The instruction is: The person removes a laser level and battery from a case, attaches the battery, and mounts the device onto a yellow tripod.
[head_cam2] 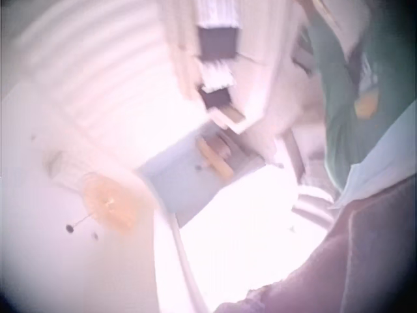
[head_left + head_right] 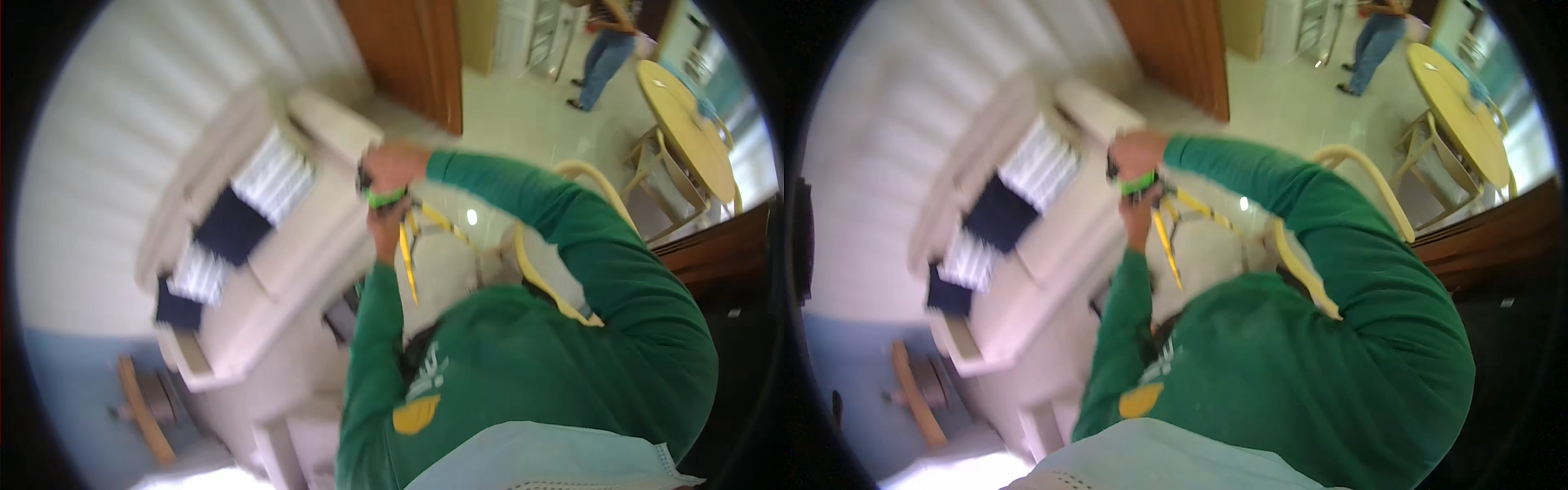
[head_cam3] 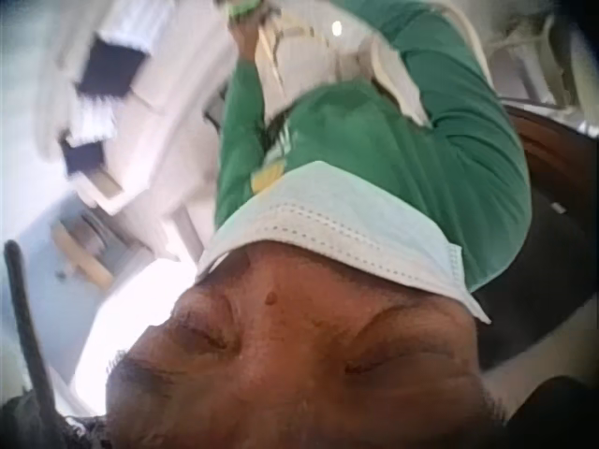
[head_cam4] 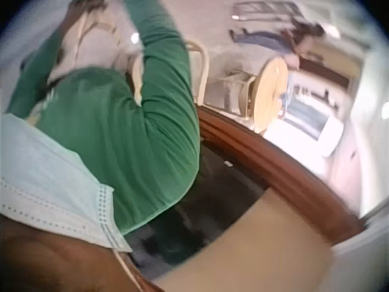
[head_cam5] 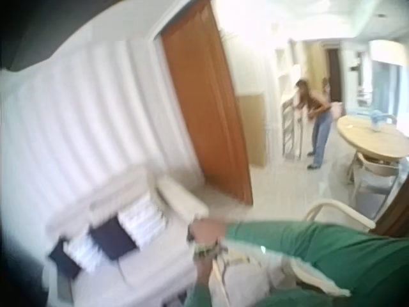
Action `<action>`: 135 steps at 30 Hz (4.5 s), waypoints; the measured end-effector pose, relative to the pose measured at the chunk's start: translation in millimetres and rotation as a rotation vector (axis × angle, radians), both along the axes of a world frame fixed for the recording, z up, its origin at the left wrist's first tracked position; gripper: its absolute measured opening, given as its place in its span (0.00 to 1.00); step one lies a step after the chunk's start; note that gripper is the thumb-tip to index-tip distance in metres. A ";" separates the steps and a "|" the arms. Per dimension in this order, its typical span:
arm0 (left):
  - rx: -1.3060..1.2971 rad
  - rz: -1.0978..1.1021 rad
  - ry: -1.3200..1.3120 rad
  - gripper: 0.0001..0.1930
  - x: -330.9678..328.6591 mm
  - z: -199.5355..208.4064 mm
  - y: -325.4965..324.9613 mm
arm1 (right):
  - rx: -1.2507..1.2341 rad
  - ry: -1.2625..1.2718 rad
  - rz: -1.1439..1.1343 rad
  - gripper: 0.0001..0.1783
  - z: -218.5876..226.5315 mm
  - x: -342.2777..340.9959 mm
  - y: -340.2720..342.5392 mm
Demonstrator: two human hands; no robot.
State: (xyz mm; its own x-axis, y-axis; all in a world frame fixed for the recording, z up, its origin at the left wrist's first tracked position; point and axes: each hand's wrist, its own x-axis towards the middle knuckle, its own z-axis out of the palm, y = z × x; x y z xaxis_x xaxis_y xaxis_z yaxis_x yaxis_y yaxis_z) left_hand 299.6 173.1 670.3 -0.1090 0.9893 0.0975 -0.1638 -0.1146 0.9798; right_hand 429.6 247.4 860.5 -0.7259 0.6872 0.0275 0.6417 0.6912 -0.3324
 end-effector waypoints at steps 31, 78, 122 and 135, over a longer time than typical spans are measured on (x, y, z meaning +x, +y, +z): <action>0.008 0.365 0.226 0.29 13.8 -22.2 -18.8 | 0.225 -0.148 -0.165 0.43 -11.8 -11.6 -30.2; -1.425 0.397 0.156 0.19 79.2 -203.8 -551.6 | -0.807 -0.229 -0.126 0.48 -317.9 207.7 -121.0; 0.017 0.118 0.704 0.40 -78.8 97.3 -109.2 | -0.651 0.609 -0.522 0.36 -169.4 129.0 -92.9; 0.079 0.107 1.123 0.40 -17.5 156.4 5.0 | -0.726 0.671 -0.273 0.37 -192.3 105.9 -70.1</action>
